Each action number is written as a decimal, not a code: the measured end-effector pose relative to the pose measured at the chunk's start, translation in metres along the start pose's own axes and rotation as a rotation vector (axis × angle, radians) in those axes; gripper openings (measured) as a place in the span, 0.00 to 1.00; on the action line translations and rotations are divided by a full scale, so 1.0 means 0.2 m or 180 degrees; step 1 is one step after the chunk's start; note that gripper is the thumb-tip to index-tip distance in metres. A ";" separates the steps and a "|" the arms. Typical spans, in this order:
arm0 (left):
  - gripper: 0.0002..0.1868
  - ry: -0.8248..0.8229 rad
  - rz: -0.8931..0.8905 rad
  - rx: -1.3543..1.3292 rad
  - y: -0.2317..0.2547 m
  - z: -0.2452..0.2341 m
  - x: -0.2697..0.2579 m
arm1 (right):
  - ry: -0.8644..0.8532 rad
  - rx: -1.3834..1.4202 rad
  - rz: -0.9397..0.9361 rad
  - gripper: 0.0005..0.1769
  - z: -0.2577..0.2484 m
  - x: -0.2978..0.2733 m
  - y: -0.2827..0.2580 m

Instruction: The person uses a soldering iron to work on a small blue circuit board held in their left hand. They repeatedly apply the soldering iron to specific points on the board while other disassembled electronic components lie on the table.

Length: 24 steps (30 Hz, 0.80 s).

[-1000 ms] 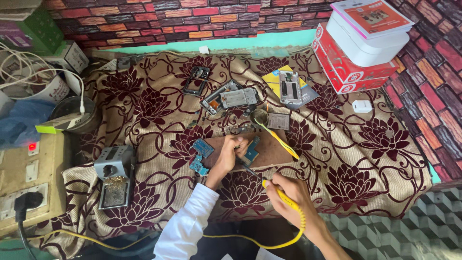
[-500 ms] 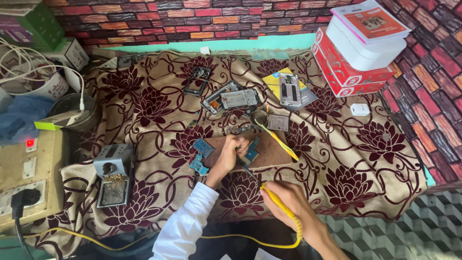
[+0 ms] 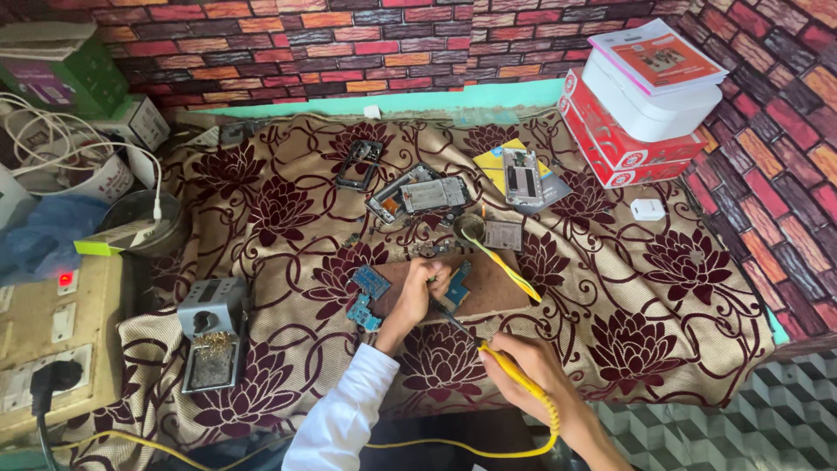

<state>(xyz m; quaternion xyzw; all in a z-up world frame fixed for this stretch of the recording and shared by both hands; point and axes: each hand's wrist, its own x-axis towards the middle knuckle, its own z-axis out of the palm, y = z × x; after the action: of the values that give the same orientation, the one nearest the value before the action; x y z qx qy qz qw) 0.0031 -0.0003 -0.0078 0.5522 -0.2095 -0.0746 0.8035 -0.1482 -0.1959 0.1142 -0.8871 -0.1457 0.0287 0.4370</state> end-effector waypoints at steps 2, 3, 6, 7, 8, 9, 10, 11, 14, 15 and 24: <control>0.23 -0.0032 0.0040 0.0000 0.00 0.00 0.00 | 0.0109 -0.0053 -0.0343 0.08 0.01 0.00 0.00; 0.23 -0.0043 0.0058 -0.0002 0.00 0.00 0.00 | 0.0158 -0.0078 -0.0514 0.08 0.02 0.00 -0.01; 0.22 0.0020 0.0013 0.0118 0.00 0.00 -0.01 | 0.0115 -0.0073 -0.0376 0.07 0.04 0.00 -0.02; 0.22 0.0008 0.0019 0.0092 0.00 0.01 -0.01 | 0.0091 -0.0062 -0.0397 0.08 0.03 -0.01 -0.02; 0.22 -0.0003 0.0032 0.0076 0.00 0.01 -0.01 | 0.0069 -0.0049 -0.0429 0.08 0.03 0.00 -0.02; 0.22 -0.0014 0.0046 0.0059 0.00 0.01 -0.01 | 0.0047 -0.0035 -0.0460 0.09 0.03 0.00 -0.02; 0.22 0.0004 0.0021 0.0039 0.00 0.01 -0.01 | 0.0065 -0.0060 -0.0513 0.09 0.03 0.00 -0.02; 0.22 0.0022 -0.0004 0.0019 -0.01 0.01 -0.01 | 0.0083 -0.0086 -0.0565 0.08 0.03 0.00 -0.02; 0.22 0.0015 0.0007 0.0037 -0.01 -0.01 0.00 | 0.0076 -0.0121 -0.0593 0.08 0.03 0.01 0.00; 0.22 0.0009 0.0023 0.0051 -0.02 -0.01 0.00 | 0.0055 -0.0129 -0.0578 0.08 0.03 0.00 0.00; 0.22 0.0058 -0.0009 0.0217 0.01 0.01 -0.02 | 0.0040 -0.0121 -0.0606 0.09 0.02 -0.01 -0.02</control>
<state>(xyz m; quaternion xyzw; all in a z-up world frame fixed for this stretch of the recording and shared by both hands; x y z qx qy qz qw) -0.0011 0.0006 -0.0074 0.5802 -0.2039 -0.0635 0.7860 -0.1513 -0.1898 0.1149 -0.8776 -0.2271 -0.0213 0.4217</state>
